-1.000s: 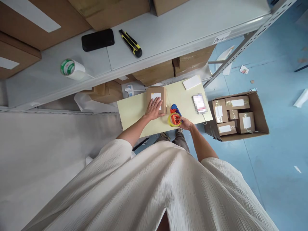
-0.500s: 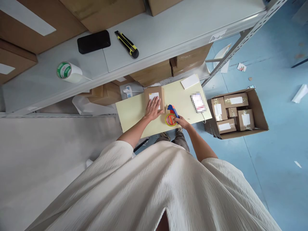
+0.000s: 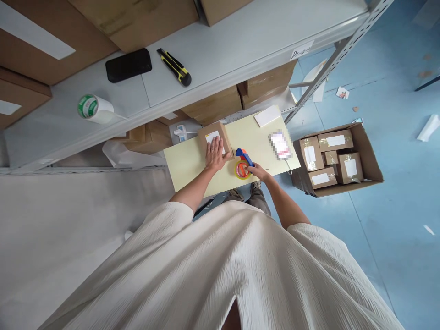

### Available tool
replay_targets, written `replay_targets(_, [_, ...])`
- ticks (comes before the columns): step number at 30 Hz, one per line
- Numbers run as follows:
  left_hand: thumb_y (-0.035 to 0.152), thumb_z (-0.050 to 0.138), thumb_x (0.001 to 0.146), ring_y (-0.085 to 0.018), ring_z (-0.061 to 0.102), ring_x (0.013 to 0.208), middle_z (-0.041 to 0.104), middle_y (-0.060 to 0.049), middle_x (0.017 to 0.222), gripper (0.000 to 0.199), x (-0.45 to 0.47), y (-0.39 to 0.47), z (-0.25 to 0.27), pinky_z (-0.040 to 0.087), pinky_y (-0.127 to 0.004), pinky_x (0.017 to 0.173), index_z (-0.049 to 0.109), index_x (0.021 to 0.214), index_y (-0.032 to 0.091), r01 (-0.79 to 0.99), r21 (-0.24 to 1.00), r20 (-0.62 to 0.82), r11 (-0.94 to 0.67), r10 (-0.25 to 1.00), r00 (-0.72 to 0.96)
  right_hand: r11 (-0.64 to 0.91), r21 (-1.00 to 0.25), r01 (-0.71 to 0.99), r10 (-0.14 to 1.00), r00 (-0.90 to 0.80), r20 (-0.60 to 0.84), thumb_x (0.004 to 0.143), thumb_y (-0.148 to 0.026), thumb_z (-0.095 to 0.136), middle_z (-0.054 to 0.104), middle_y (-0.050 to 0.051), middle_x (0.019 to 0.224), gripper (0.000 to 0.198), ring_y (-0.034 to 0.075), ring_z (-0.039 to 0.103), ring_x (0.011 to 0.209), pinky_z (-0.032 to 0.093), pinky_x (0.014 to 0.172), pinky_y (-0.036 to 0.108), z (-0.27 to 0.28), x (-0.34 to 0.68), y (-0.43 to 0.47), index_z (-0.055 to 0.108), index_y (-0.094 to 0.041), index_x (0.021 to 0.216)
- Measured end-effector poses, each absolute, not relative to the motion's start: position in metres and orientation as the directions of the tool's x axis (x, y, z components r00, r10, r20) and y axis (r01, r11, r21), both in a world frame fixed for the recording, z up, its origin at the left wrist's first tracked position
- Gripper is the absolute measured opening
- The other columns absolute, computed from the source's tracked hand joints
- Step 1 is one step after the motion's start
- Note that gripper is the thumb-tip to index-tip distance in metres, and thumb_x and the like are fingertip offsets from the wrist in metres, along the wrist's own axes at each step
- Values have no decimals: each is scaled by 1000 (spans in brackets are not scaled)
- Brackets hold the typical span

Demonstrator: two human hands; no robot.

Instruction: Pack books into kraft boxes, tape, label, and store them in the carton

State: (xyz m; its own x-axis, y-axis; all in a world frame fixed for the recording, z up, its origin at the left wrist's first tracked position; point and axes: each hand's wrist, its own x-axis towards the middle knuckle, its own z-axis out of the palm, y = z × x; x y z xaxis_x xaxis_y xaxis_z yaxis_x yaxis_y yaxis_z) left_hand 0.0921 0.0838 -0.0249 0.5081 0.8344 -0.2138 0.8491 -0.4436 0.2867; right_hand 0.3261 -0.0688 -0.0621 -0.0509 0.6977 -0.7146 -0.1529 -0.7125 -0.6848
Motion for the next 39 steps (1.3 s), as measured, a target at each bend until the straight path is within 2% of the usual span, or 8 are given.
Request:
replay_targets(7, [70, 35, 113, -38, 4, 182, 12, -19, 193, 98, 122, 93, -30, 10, -66, 147, 16, 188, 9, 990, 120, -258, -68, 961, 98, -717, -670, -191, 692, -87, -716, 67, -36, 92, 81, 6, 96, 34, 30, 72, 97, 59, 84, 39, -54, 321, -97, 81, -24, 97])
replay_targets(11, [67, 34, 114, -39, 9, 182, 12, -22, 193, 96, 123, 93, -38, 15, -68, 145, 18, 187, 7, 989, 150, -242, 7, 970, 30, -721, -676, -154, 691, -77, -719, 65, -35, 93, 76, 3, 84, 33, 27, 69, 88, 57, 77, 37, -61, 315, -97, 76, -24, 91])
replay_targets(14, [70, 40, 111, -42, 14, 181, 14, -22, 193, 99, 108, 96, -39, 21, -71, 142, 19, 187, 11, 977, 212, -279, -40, 955, 99, -747, -657, -100, 665, -90, -742, 62, -35, 93, 74, 2, 81, 37, 25, 67, 84, 55, 73, 35, -67, 310, -94, 75, -23, 91])
replay_targets(18, [80, 51, 104, -47, 14, 180, 16, -23, 194, 111, 85, 105, -26, 24, -73, 140, 21, 187, 13, 969, 171, -321, -176, 920, 224, -755, -652, -70, 655, -118, -746, 60, -33, 92, 73, 1, 78, 36, 24, 66, 81, 54, 71, 34, -69, 303, -91, 75, -23, 90])
replay_targets(27, [71, 51, 109, -38, 6, 182, 16, -13, 195, 96, 75, 111, -16, 4, -67, 146, 28, 187, 20, 877, 201, -266, -436, 837, 478, -735, -674, -69, 668, -241, -704, 63, -27, 89, 75, 2, 79, 31, 28, 69, 87, 57, 76, 36, -68, 296, -74, 78, -24, 91])
replay_targets(32, [73, 39, 112, -38, 5, 182, 16, -14, 195, 95, 87, 99, -29, 11, -72, 145, 19, 189, 20, 988, 112, -199, -107, 972, 127, -735, -668, -117, 675, -228, -702, 66, -28, 90, 80, 4, 87, 33, 31, 73, 96, 61, 83, 38, -76, 307, -50, 80, -23, 97])
replay_targets(36, [75, 39, 112, -39, 6, 182, 15, -13, 194, 97, 94, 92, -30, 16, -73, 144, 17, 189, 21, 998, 33, -297, 51, 954, -39, -735, -678, -29, 658, -271, -702, 62, -22, 89, 81, 5, 89, 35, 34, 74, 97, 61, 88, 42, -81, 322, -24, 81, -22, 97])
replay_targets(39, [72, 36, 113, -39, 7, 182, 15, -13, 194, 93, 94, 87, -32, 15, -74, 144, 16, 190, 23, 989, 47, -258, 142, 958, -125, -710, -704, 1, 672, -301, -677, 60, -17, 87, 79, 4, 85, 39, 36, 75, 98, 61, 90, 44, -81, 329, -8, 82, -23, 98])
